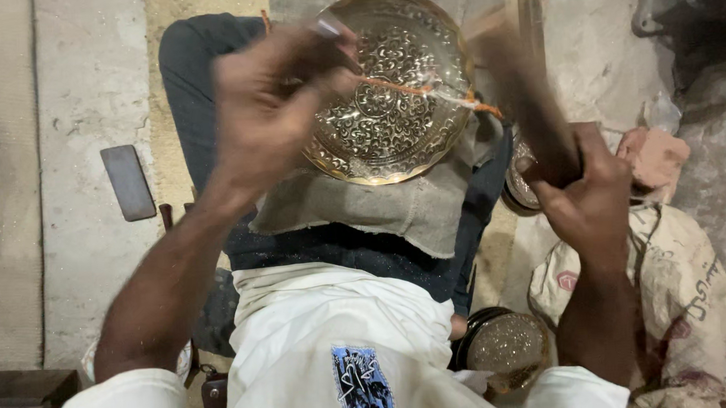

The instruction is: The person sits on the floor with an ornate brass plate on their lap and embosses its decorative pattern, holding a small punch against the metal with one hand and striking it with a wooden mallet held in the other hand, repositioning the punch across the design as they work.

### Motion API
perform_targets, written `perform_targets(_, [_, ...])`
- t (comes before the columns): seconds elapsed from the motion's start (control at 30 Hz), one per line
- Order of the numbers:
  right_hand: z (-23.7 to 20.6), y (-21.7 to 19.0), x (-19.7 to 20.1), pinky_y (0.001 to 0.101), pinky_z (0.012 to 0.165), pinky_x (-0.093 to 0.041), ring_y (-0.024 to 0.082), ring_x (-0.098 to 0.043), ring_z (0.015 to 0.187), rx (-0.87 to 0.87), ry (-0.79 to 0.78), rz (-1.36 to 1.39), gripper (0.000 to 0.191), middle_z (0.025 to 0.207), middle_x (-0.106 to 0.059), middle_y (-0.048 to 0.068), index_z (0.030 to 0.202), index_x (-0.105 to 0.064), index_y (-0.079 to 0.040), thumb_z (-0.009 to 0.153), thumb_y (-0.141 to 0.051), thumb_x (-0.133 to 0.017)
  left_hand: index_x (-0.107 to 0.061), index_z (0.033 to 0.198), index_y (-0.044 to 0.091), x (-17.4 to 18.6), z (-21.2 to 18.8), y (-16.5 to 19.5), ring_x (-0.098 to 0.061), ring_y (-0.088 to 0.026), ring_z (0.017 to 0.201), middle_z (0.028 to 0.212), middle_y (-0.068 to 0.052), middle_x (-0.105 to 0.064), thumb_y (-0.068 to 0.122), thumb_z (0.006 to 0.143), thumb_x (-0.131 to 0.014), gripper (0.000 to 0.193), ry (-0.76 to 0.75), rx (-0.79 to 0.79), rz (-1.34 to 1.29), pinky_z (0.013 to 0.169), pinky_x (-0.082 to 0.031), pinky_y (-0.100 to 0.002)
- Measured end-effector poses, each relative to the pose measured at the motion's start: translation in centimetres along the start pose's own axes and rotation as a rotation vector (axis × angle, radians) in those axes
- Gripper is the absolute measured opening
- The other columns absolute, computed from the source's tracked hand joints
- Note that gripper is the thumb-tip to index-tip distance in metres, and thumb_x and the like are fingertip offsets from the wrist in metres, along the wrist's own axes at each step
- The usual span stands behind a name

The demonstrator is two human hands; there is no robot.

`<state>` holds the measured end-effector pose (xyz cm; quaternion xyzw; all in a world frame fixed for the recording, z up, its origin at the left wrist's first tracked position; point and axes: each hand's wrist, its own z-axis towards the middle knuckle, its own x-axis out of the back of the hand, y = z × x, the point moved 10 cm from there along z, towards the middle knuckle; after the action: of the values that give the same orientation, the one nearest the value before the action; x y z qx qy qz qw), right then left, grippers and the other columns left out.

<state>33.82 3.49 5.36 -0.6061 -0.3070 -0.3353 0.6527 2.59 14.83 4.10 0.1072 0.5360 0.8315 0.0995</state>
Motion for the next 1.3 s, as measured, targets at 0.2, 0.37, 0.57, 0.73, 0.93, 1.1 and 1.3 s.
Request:
perform_targets(0.2, [-1.8, 1.0, -0.4, 0.0287, 0.090, -0.056, 0.019, -0.064, 0.103, -0.029, 0.135, 0.273, 0.055, 0.115, -0.061, 0.015, 0.137, -0.045, -0.001, 0.100, -0.007, -0.086, -0.071, 0.121, 0.007, -2.8, -1.1, -2.2, -0.080, -0.016, 0.095, 0.107, -0.008, -0.078, 0.004, 0.099, -0.073, 0.022, -0.185, 0.153, 0.087, 0.086, -0.071, -0.028])
perform_targets(0.37, [-0.2, 0.2, -0.7, 0.0296, 0.085, -0.061, 0.018, -0.073, 0.098, 0.046, 0.106, 0.238, 0.060, 0.111, -0.072, 0.014, 0.140, -0.043, -0.004, 0.099, -0.011, -0.086, -0.070, 0.122, 0.006, -5.2, -0.8, -3.0, -0.078, -0.020, 0.093, 0.109, -0.012, -0.076, 0.003, 0.097, -0.076, 0.026, -0.267, -0.024, 0.296, 0.076, -0.069, -0.029])
perform_targets(0.57, [1.4, -2.2, -1.5, 0.0304, 0.071, -0.062, 0.019, -0.076, 0.084, 0.192, 0.109, 0.010, 0.046, 0.102, -0.075, 0.015, 0.136, -0.050, -0.008, 0.106, -0.016, -0.083, -0.068, 0.128, 0.006, -5.9, -0.9, -3.3, -0.078, -0.020, 0.094, 0.111, -0.012, -0.076, -0.001, 0.096, -0.073, 0.033, -0.349, -0.040, 0.259, 0.076, -0.069, -0.029])
perform_targets(0.73, [3.2, -2.7, -2.3, 0.0346, 0.068, -0.066, 0.023, -0.073, 0.076, 0.273, 0.047, 0.030, 0.054, 0.101, -0.073, 0.018, 0.139, -0.051, -0.008, 0.086, 0.000, -0.061, -0.066, 0.128, 0.007, -5.9, -0.8, -2.0, -0.077, -0.021, 0.101, 0.118, -0.012, -0.075, -0.005, 0.095, -0.071, 0.035, -0.361, -0.129, 0.287, 0.083, -0.068, -0.030])
perform_targets(0.93, [3.7, -4.0, -2.1, 0.0346, 0.065, -0.064, 0.023, -0.071, 0.077, 0.207, 0.078, 0.120, 0.045, 0.096, -0.068, 0.015, 0.141, -0.053, -0.012, 0.102, 0.000, -0.071, -0.066, 0.127, 0.006, -6.1, -1.1, -2.7, -0.077, -0.020, 0.096, 0.113, -0.011, -0.076, -0.003, 0.095, -0.072, 0.034, -0.368, -0.114, 0.357, 0.082, -0.067, -0.033])
perform_targets(1.1, [4.3, -6.2, -1.9, 0.0331, 0.073, -0.066, 0.021, -0.077, 0.095, 0.417, 0.036, 0.339, 0.045, 0.111, -0.072, 0.017, 0.144, -0.050, -0.011, 0.103, 0.008, -0.053, -0.066, 0.132, 0.009, -6.3, -1.3, -3.8, -0.077, -0.019, 0.091, 0.108, -0.012, -0.076, -0.003, 0.094, -0.071, 0.040, -0.383, -0.083, 0.365, 0.076, -0.066, -0.033])
perform_targets(1.3, [3.9, -4.3, -3.4, 0.0303, 0.056, -0.063, 0.017, -0.069, 0.067, 0.252, -0.018, -0.112, 0.043, 0.088, -0.072, 0.015, 0.135, -0.061, -0.009, 0.095, 0.002, -0.050, -0.066, 0.134, 0.011, -6.1, -1.2, -3.8, -0.077, -0.021, 0.092, 0.110, -0.012, -0.075, -0.003, 0.092, -0.071, 0.044, -0.368, -0.082, 0.376, 0.075, -0.066, -0.029])
